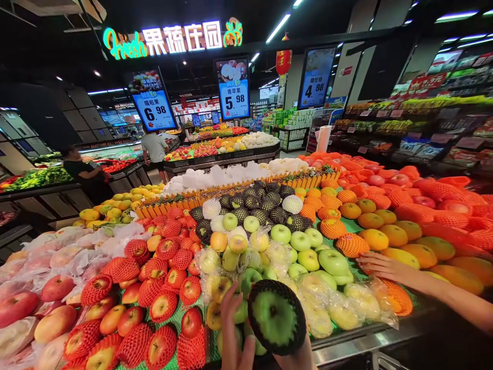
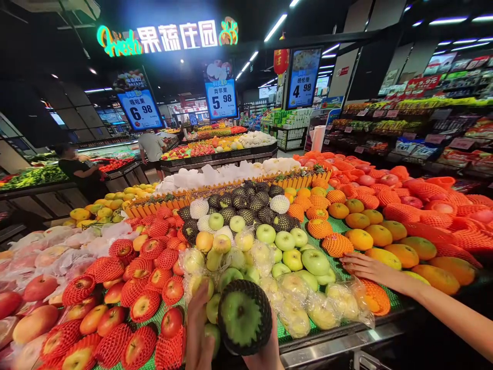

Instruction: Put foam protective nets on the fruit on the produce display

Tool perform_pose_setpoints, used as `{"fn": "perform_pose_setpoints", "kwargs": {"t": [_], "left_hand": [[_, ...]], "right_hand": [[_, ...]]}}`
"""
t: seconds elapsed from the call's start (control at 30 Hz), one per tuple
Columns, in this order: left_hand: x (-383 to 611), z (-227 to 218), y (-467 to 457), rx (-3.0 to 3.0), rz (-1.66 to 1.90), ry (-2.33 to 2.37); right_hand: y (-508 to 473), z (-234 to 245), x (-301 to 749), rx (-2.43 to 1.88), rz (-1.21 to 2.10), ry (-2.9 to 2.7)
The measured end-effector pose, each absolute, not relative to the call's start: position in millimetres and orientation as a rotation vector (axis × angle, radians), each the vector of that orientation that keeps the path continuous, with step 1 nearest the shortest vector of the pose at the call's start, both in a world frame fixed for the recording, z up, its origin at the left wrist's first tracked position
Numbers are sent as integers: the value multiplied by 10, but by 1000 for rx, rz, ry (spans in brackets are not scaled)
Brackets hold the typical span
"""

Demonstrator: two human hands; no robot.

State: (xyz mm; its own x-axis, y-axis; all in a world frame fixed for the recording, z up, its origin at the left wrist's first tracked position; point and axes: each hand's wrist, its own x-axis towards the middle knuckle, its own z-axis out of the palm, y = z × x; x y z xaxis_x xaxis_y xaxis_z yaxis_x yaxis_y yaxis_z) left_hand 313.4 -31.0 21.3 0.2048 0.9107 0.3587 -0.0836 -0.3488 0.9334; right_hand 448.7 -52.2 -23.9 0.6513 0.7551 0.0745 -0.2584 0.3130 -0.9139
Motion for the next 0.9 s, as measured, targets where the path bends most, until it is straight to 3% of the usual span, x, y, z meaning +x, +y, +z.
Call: {"fn": "perform_pose_setpoints", "kwargs": {"t": [0.17, 0.33, 0.57, 0.9], "left_hand": [[3270, 155, -346, 1570, 1186, 733], [3424, -212, -258, 1239, 1038, 630], [3479, -876, -207, 544, 953, 690], [3576, -813, -262, 269, 1077, 663]], "right_hand": [[-518, -382, 4632, -882, 1000, -385], [-600, -503, 4643, -1085, 862, -535], [-537, -324, 4532, -1225, 638, -670], [-467, -192, 4326, -1283, 477, -634]]}}
